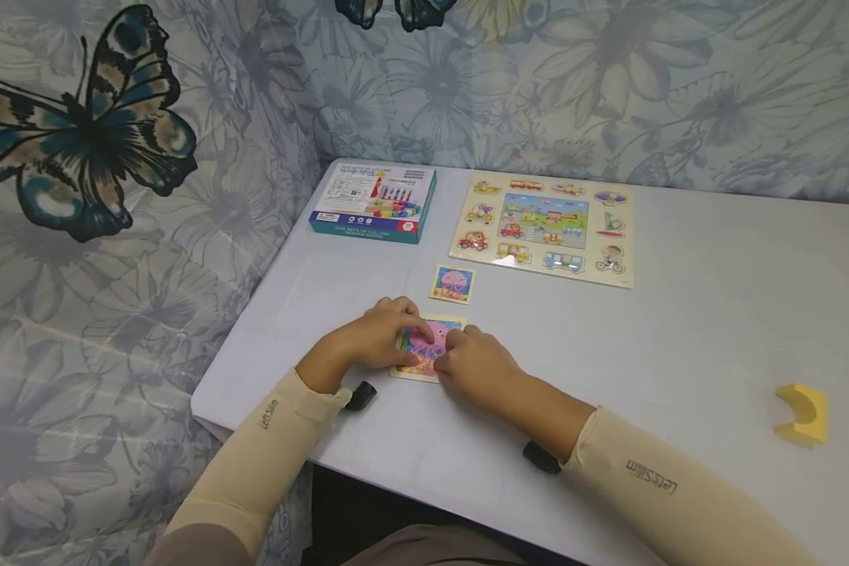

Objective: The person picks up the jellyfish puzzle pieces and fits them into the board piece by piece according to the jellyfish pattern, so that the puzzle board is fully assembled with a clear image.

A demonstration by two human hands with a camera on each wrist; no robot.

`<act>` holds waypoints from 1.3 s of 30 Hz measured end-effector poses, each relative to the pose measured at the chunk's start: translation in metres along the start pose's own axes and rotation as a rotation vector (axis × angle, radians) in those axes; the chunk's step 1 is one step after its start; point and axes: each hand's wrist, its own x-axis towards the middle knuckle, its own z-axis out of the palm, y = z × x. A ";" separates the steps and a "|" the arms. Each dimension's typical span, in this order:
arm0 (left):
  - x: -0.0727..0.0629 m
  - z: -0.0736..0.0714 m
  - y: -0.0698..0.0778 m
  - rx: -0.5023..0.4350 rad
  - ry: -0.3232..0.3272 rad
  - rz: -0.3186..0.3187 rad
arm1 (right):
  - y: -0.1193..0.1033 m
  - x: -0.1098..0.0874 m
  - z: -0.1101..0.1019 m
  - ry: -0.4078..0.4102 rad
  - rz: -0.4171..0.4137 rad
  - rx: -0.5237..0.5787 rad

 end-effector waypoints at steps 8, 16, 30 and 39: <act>-0.001 0.003 -0.001 0.001 -0.003 0.007 | 0.012 -0.039 -0.025 -0.179 0.284 0.046; -0.010 0.005 -0.002 0.031 -0.002 0.031 | 0.033 -0.105 -0.044 -0.281 0.438 0.045; -0.003 0.001 0.016 0.080 -0.055 0.177 | 0.035 -0.143 -0.041 -0.208 0.453 0.142; 0.005 -0.001 0.017 -0.009 -0.103 0.154 | 0.014 -0.096 -0.046 -0.143 0.517 0.200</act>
